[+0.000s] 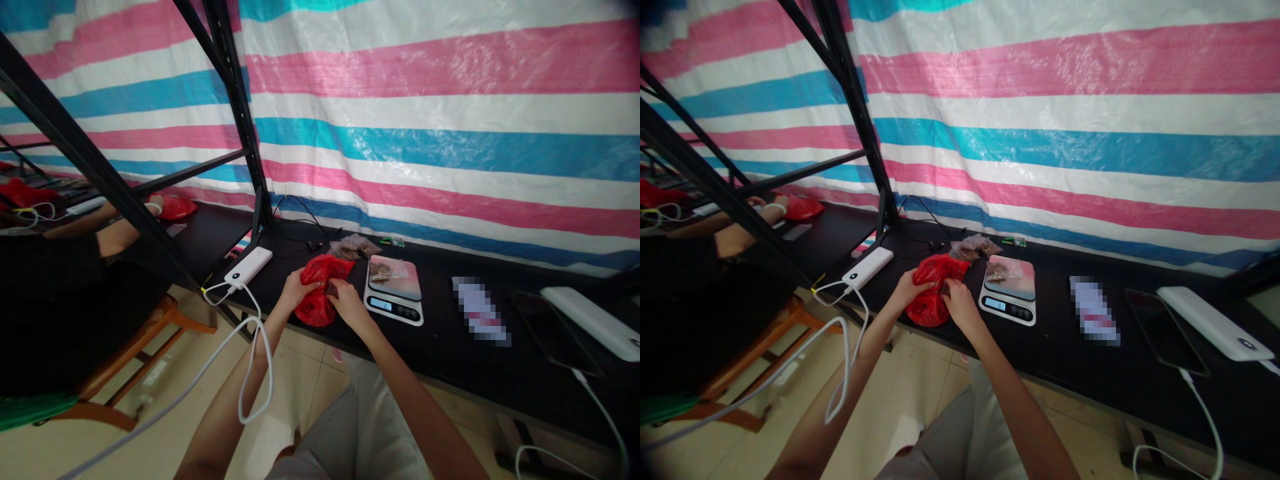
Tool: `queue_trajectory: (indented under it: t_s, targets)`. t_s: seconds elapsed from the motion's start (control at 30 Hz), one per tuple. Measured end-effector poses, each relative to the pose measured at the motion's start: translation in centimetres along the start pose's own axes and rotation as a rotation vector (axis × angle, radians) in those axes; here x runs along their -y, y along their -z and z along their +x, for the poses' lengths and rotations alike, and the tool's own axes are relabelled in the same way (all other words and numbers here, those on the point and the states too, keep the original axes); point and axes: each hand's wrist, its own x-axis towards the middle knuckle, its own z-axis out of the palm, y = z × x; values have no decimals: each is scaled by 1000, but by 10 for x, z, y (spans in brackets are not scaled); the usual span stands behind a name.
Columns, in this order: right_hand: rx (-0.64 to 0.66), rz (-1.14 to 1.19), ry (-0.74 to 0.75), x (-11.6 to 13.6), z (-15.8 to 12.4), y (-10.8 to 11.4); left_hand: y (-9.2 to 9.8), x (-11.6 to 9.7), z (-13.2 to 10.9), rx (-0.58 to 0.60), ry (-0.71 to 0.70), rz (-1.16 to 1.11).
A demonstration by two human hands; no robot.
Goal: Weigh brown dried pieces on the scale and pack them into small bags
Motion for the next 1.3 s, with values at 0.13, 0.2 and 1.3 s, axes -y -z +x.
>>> queue_trajectory:
  t_s: [0.13,0.2,1.3]
  targets:
    - [-28,33,-4,-4,1,-3,-1,-11,1,-4,-24,179]
    - [-37,52,-3,-5,2,-4,-1,-16,1,-14,-25,243]
    - [-539,392,-155,-69,-52,97,6,-48,-15,-296,-396,611]
